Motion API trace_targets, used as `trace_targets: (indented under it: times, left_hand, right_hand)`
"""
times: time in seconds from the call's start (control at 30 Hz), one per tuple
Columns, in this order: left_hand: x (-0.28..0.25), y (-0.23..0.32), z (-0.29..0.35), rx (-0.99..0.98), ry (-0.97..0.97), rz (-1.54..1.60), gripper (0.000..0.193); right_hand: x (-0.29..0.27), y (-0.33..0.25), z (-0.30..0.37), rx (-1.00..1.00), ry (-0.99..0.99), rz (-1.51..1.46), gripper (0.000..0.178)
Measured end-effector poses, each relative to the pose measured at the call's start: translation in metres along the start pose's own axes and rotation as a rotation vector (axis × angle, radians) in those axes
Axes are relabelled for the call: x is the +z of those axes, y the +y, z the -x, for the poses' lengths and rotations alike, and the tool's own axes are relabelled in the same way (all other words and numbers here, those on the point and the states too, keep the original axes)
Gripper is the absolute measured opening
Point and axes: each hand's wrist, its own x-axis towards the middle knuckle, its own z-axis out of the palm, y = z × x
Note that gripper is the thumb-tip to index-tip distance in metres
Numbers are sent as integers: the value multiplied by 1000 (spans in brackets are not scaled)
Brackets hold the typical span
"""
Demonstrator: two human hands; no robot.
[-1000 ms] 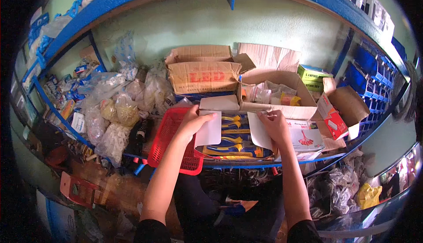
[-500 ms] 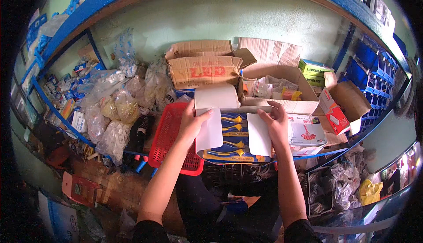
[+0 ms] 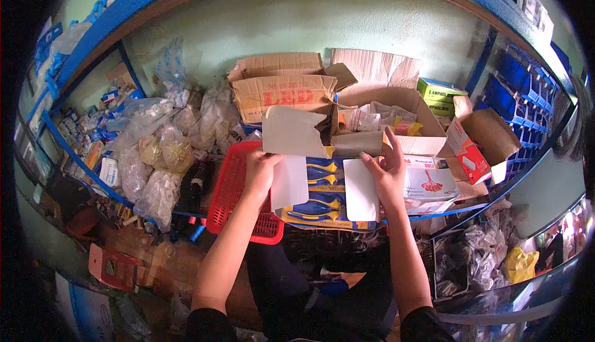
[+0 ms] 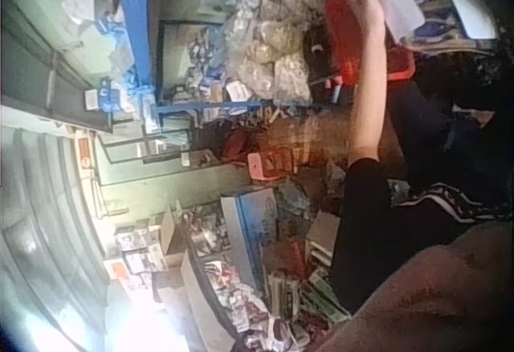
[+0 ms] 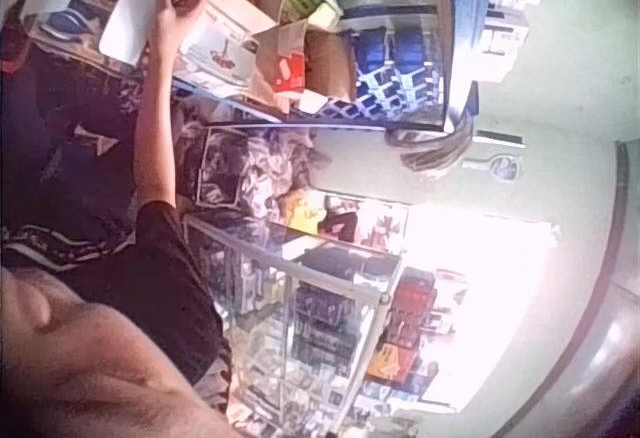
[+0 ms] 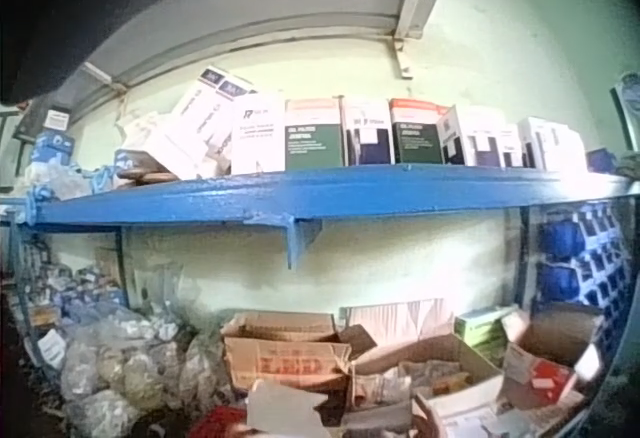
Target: Sort and organize electrical outlets, cables, and tools on a shelf.
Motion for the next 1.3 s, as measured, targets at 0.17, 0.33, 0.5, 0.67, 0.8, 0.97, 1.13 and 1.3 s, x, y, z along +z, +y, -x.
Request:
trace_targets:
  times: [0.17,0.33,0.5,0.67,0.8,0.97,1.13,1.3]
  left_hand:
    - [4,7,4,35,14,48,14]
    - [5,-4,0,85,40,116,14]
    - [6,-10,-2,124,60,93,12]
    - [11,-8,-2,137,52,24,13]
    - [5,-13,-7,120,80,9,13]
    - [8,-12,-6,130,61,-17,14]
    - [4,-19,-9,122,56,13,13]
    - [1,-20,-9,100,70,37,14]
  right_hand:
    - [0,1,0,-27,31,-236,86]
    - [1,-1,2,-69,-17,-213,93]
    - [8,-8,1,-111,-5,-314,106]
    - [-5,0,1,-108,-44,-305,106]
    - [-3,-12,3,-113,-44,-392,108]
    - [-2,-10,3,-154,-28,-368,110]
    - [16,-21,2,-167,100,-479,103]
    - [-2,-16,-4,-32,-47,-479,90]
